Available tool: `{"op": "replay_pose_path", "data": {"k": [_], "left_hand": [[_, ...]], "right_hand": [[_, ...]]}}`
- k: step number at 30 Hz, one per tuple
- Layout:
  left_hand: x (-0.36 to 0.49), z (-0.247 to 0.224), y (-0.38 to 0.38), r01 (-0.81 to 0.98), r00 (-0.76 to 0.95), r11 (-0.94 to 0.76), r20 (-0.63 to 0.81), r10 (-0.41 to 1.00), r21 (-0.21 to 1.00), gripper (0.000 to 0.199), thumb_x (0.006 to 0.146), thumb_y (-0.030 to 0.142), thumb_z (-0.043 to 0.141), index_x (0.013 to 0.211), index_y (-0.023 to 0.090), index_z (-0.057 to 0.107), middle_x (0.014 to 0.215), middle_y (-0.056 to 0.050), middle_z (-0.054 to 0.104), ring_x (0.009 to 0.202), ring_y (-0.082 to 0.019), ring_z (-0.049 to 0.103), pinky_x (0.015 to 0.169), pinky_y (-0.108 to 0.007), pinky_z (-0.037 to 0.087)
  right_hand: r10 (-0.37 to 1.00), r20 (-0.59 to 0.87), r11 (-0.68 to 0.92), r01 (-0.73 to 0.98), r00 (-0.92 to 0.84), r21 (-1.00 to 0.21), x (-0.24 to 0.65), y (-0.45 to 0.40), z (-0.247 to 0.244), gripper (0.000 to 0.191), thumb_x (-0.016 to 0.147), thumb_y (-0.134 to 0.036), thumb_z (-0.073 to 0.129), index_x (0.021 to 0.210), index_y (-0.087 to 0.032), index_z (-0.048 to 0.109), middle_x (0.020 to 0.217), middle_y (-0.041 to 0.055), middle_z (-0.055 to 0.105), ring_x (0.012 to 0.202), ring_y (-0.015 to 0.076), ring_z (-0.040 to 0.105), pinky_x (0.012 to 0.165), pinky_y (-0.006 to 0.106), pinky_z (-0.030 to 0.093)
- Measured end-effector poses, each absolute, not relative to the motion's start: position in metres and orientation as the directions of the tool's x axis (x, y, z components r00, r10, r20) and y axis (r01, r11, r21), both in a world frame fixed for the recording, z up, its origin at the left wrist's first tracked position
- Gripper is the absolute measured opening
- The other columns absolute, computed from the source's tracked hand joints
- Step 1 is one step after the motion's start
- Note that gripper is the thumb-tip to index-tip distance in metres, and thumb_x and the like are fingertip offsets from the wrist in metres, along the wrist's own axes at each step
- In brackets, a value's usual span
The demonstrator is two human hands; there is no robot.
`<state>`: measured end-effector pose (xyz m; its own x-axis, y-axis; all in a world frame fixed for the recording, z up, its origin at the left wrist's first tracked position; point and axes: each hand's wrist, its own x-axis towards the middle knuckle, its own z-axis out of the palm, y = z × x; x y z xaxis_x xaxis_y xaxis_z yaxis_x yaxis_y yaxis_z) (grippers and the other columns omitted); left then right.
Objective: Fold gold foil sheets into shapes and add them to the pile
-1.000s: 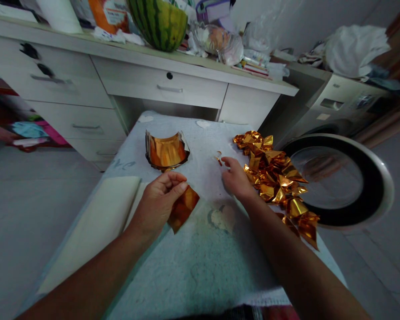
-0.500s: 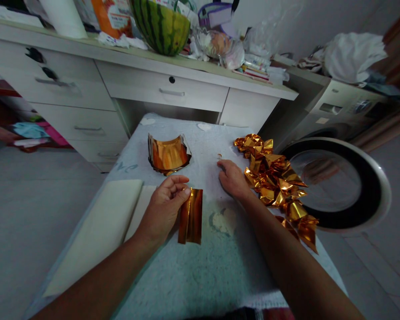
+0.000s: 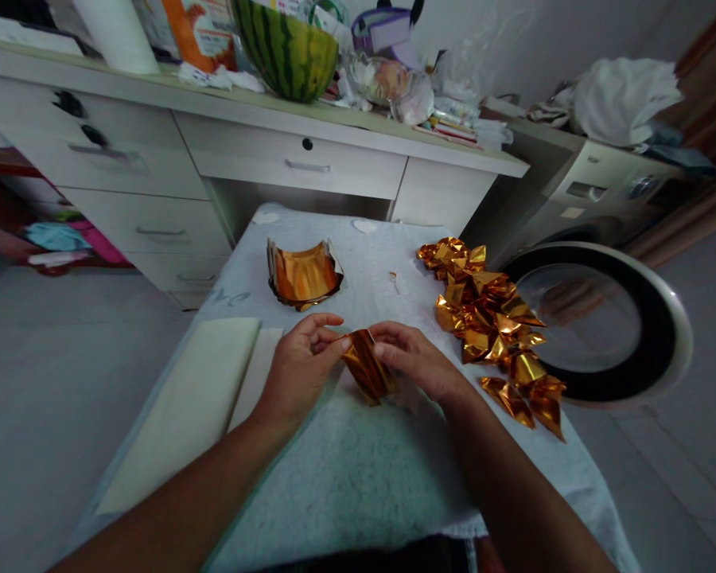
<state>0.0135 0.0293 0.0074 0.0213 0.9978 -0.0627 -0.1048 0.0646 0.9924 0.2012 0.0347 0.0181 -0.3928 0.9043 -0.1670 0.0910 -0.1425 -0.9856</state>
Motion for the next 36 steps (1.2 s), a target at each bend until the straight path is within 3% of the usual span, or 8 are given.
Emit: {"op": "replay_pose_path", "data": {"k": [3, 7, 11, 17, 23, 27, 32, 36], "left_hand": [[0.013, 0.007, 0.029, -0.091, 0.03, 0.085, -0.083, 0.996, 0.992, 0.032, 0.075, 0.027, 0.075, 0.104, 0.019, 0.063, 0.073, 0.002, 0.07, 0.071, -0.015, 0.066, 0.07, -0.028, 0.05], [0.012, 0.006, 0.031, -0.09, 0.022, 0.093, -0.091, 0.996, 0.992, 0.026, 0.078, 0.027, 0.071, 0.102, 0.019, 0.066, 0.077, -0.001, 0.073, 0.072, -0.015, 0.067, 0.064, -0.025, 0.047], [0.011, 0.006, 0.032, -0.066, 0.021, 0.081, -0.08, 0.997, 0.995, 0.024, 0.08, 0.026, 0.069, 0.102, 0.019, 0.068, 0.078, -0.002, 0.074, 0.072, -0.015, 0.067, 0.062, -0.024, 0.046], [0.01, 0.015, 0.028, -0.036, -0.033, 0.039, -0.04, 0.999, 0.999, 0.028, 0.078, 0.027, 0.072, 0.104, 0.018, 0.066, 0.073, 0.0, 0.073, 0.072, -0.016, 0.069, 0.073, -0.029, 0.05], [0.012, 0.013, 0.029, -0.017, -0.04, 0.034, -0.034, 0.999, 0.999, 0.023, 0.078, 0.026, 0.072, 0.099, 0.019, 0.066, 0.073, 0.0, 0.073, 0.069, -0.015, 0.067, 0.07, -0.027, 0.049], [0.014, 0.005, 0.033, -0.07, 0.012, 0.058, -0.057, 0.998, 0.996, 0.023, 0.081, 0.029, 0.07, 0.102, 0.02, 0.067, 0.077, 0.0, 0.071, 0.066, -0.013, 0.063, 0.06, -0.025, 0.046], [0.012, 0.002, 0.035, 0.011, 0.089, 0.055, -0.056, 0.995, 0.998, 0.014, 0.079, 0.031, 0.071, 0.077, 0.018, 0.068, 0.071, 0.0, 0.067, 0.063, -0.013, 0.059, 0.059, -0.024, 0.045], [0.01, 0.003, 0.035, 0.019, 0.038, 0.024, -0.025, 0.999, 1.0, 0.012, 0.078, 0.028, 0.069, 0.072, 0.018, 0.067, 0.064, 0.002, 0.062, 0.058, -0.011, 0.054, 0.056, -0.023, 0.042]], "right_hand": [[0.91, -0.147, -0.15, 0.022, -0.387, -0.988, 0.199, 0.033, 0.008, 0.031, 0.08, -0.046, 0.072, 0.087, -0.017, 0.062, 0.078, -0.0006, 0.063, 0.066, 0.0117, 0.056, 0.061, 0.024, 0.042], [0.944, -0.091, -0.078, 0.052, -0.316, -0.996, 0.2, 0.038, 0.002, 0.032, 0.078, -0.046, 0.072, 0.077, -0.018, 0.057, 0.071, -0.003, 0.058, 0.063, 0.01, 0.05, 0.059, 0.022, 0.037], [0.929, -0.16, -0.155, 0.042, -0.333, -0.987, 0.202, 0.038, 0.001, 0.035, 0.077, -0.05, 0.071, 0.08, -0.019, 0.055, 0.071, -0.0036, 0.056, 0.058, 0.0094, 0.048, 0.053, 0.021, 0.034], [0.912, -0.115, -0.139, -0.031, -0.393, -0.99, 0.197, 0.032, 0.002, 0.032, 0.078, -0.044, 0.073, 0.089, -0.02, 0.055, 0.081, -0.0015, 0.061, 0.067, 0.0114, 0.055, 0.059, 0.022, 0.041], [0.917, -0.091, -0.031, 0.158, -0.389, -0.987, 0.194, 0.03, 0.002, 0.023, 0.077, -0.03, 0.073, 0.089, -0.02, 0.057, 0.078, -0.0038, 0.056, 0.066, 0.0106, 0.051, 0.058, 0.022, 0.039], [0.902, -0.129, -0.1, 0.092, -0.411, -0.991, 0.195, 0.03, -0.003, 0.021, 0.08, -0.033, 0.069, 0.092, -0.02, 0.057, 0.077, -0.0037, 0.056, 0.064, 0.0108, 0.051, 0.058, 0.022, 0.04], [0.895, -0.151, -0.145, 0.047, -0.42, -0.988, 0.195, 0.029, -0.001, 0.028, 0.078, -0.04, 0.072, 0.089, -0.02, 0.057, 0.071, -0.005, 0.053, 0.058, 0.0093, 0.047, 0.053, 0.021, 0.038], [0.889, -0.174, -0.191, 0.002, -0.423, -0.982, 0.194, 0.03, 0.003, 0.032, 0.078, -0.047, 0.072, 0.087, -0.019, 0.057, 0.071, -0.0039, 0.056, 0.058, 0.0096, 0.049, 0.053, 0.021, 0.038]]}}
